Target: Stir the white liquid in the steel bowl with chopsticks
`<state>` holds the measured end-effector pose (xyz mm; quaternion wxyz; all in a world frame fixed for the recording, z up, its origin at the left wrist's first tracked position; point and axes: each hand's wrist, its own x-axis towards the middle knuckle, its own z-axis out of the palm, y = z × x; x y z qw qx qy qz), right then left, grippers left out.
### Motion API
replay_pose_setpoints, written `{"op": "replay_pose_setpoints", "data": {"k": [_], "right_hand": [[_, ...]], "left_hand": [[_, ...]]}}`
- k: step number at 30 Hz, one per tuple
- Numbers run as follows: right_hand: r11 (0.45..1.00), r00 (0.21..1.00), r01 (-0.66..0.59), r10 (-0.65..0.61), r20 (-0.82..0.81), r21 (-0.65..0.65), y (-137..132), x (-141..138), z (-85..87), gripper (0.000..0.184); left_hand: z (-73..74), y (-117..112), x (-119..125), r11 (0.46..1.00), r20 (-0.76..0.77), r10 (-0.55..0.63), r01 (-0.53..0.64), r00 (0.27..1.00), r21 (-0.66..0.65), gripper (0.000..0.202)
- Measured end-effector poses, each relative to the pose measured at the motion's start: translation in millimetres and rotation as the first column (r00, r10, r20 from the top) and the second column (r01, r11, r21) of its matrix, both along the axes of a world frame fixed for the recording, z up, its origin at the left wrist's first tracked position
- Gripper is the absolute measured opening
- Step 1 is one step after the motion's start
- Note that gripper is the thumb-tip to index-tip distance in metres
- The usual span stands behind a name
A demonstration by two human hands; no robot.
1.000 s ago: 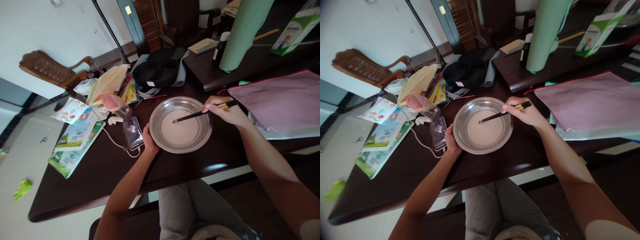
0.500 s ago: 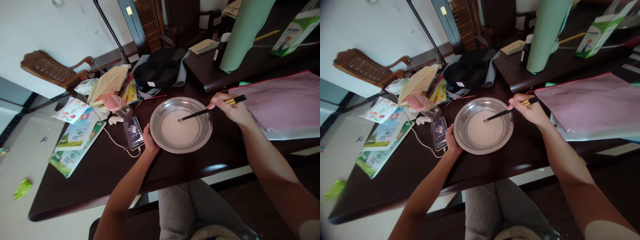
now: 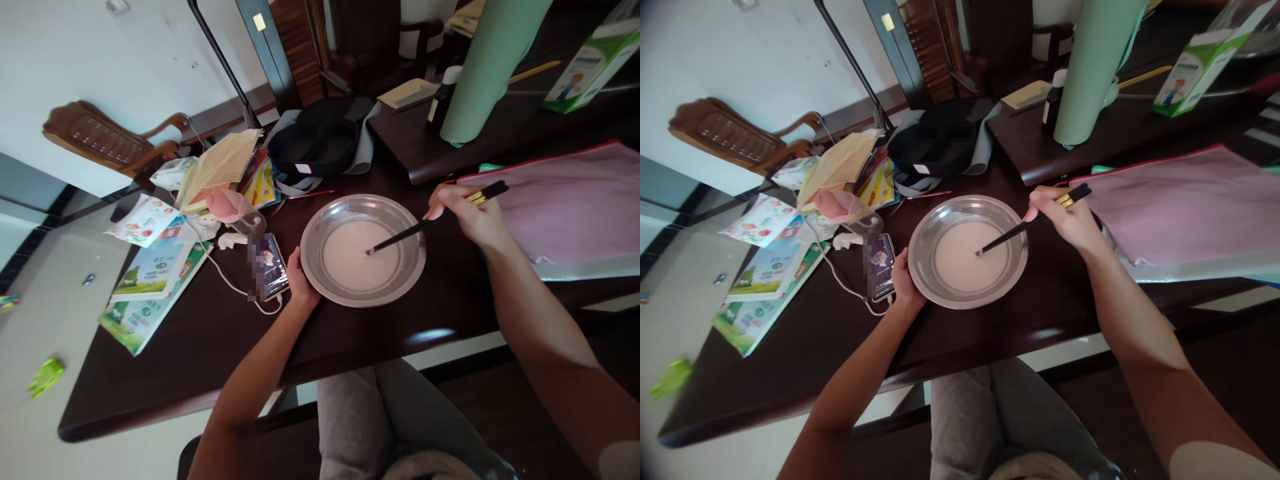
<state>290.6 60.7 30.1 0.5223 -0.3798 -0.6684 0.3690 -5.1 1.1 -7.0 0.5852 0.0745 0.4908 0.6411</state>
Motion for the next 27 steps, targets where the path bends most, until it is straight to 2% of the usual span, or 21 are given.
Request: {"op": "replay_pose_setpoints", "data": {"k": [5,7,11,13,17,20,24,27], "right_hand": [[0.974,0.962,-0.22,0.226,0.152,-0.057,-5,-8,3.2,0.033],[0.98,0.966,-0.197,0.198,0.167,-0.021,-4,-10,3.2,0.031],[1.0,0.999,-0.011,0.01,0.043,0.008,0,-1,0.7,0.041],[0.999,0.999,-0.04,0.04,0.012,-0.01,-1,1,0.2,0.044],[0.979,0.97,-0.199,0.202,0.136,-0.034,-5,-6,1.3,0.034],[0.988,0.976,-0.156,0.151,0.158,0.02,-4,-9,0.7,0.031],[0.999,1.0,-0.016,0.016,0.005,0.041,-1,0,-1.1,0.041],[0.994,0.993,-0.113,0.113,0.035,-0.012,-3,0,1.0,0.042]], "left_hand": [[1.4,0,0,1.0,0.002,0.001,-0.001,1.0,-0.006,0.024],[2.1,-1,0,1.0,0.009,0.002,-0.002,1.0,-0.01,0.024],[1.9,-1,0,1.0,0.004,-0.009,0.009,1.0,0.001,0.024],[1.2,0,0,1.0,0.002,0.0,0.0,1.0,0.0,0.024],[0.1,0,0,1.0,0.018,0.023,-0.023,1.0,-0.017,0.024],[-0.4,0,0,1.0,0.027,0.01,-0.01,1.0,-0.01,0.025],[-0.6,0,-1,1.0,0.027,-0.003,0.002,1.0,0.012,0.025],[0.3,0,-1,1.0,0.035,-0.003,0.003,0.999,-0.001,0.025]]}}
